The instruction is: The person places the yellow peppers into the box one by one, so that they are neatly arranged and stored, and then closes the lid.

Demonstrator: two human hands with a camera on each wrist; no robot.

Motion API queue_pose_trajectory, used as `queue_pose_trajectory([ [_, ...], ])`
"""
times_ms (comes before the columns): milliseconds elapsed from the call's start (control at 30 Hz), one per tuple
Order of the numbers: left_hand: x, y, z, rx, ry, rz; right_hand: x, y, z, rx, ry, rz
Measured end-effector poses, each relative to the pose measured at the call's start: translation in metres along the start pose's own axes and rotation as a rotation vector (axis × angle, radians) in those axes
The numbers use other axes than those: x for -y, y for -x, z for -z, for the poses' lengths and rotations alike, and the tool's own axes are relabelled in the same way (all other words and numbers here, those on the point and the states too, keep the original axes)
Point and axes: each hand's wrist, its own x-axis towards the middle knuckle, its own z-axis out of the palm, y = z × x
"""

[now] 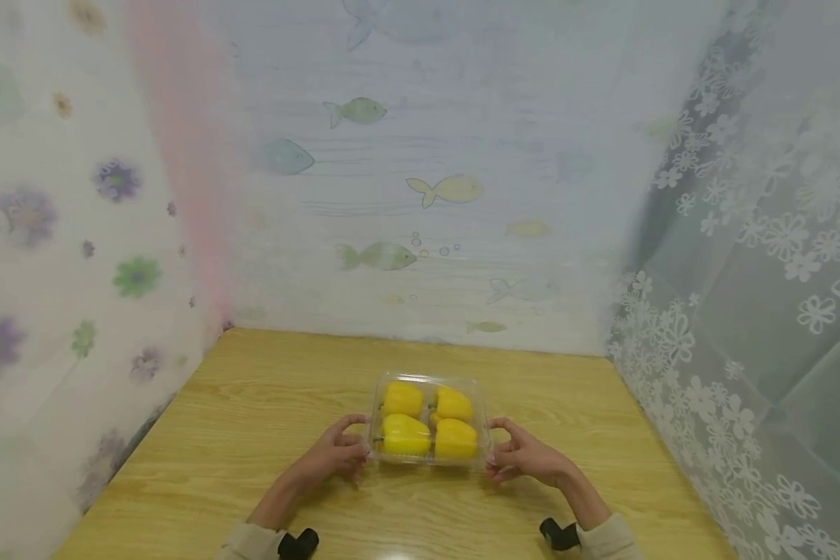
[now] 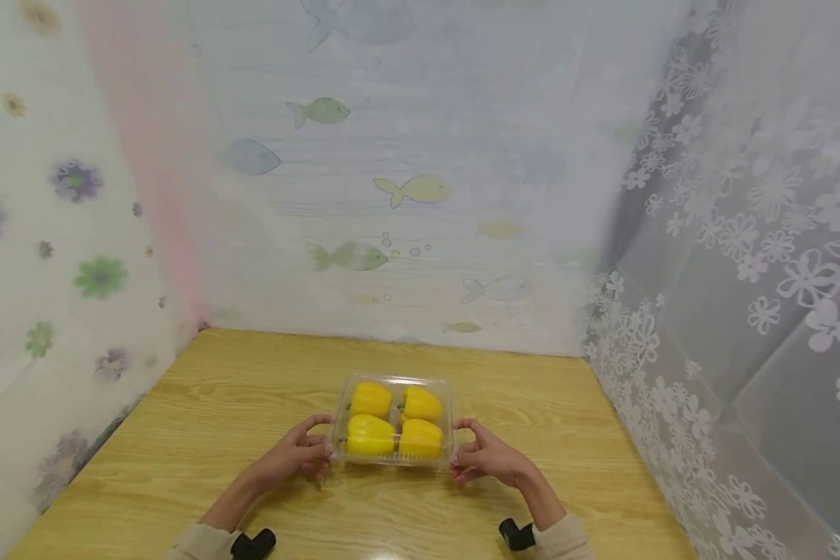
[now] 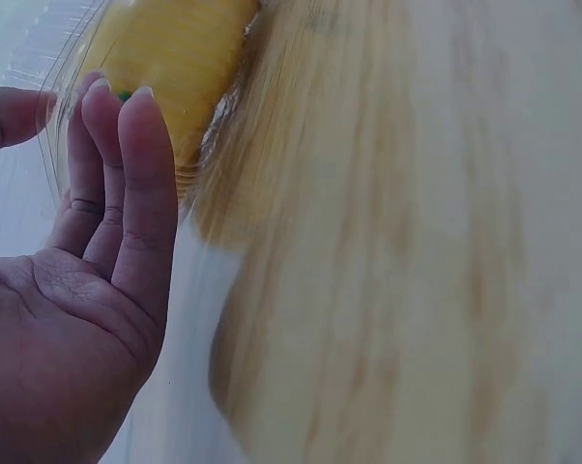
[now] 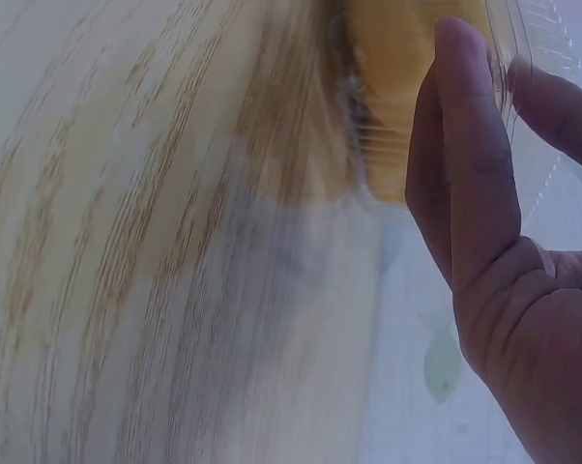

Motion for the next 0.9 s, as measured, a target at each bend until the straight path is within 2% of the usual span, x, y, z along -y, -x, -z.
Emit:
queue_pose_trajectory([
  [367, 0.0025, -0.0001, 0.0025, 0.034, 0.030, -0.009, -0.0002, -0.0022, -0.0006, 0.005, 0.010, 0.010],
  [733, -0.0011, 0.0014, -0.0010, 0.002, 0.017, -0.010, -0.0017, -0.0032, -0.0014, 0.004, -0.018, 0.004],
  [900, -0.0037, 0.0010, 0.0006, -0.002, 0.004, 0.011, -0.0043, -0.0040, -0.0008, 0.003, -0.022, 0.019],
])
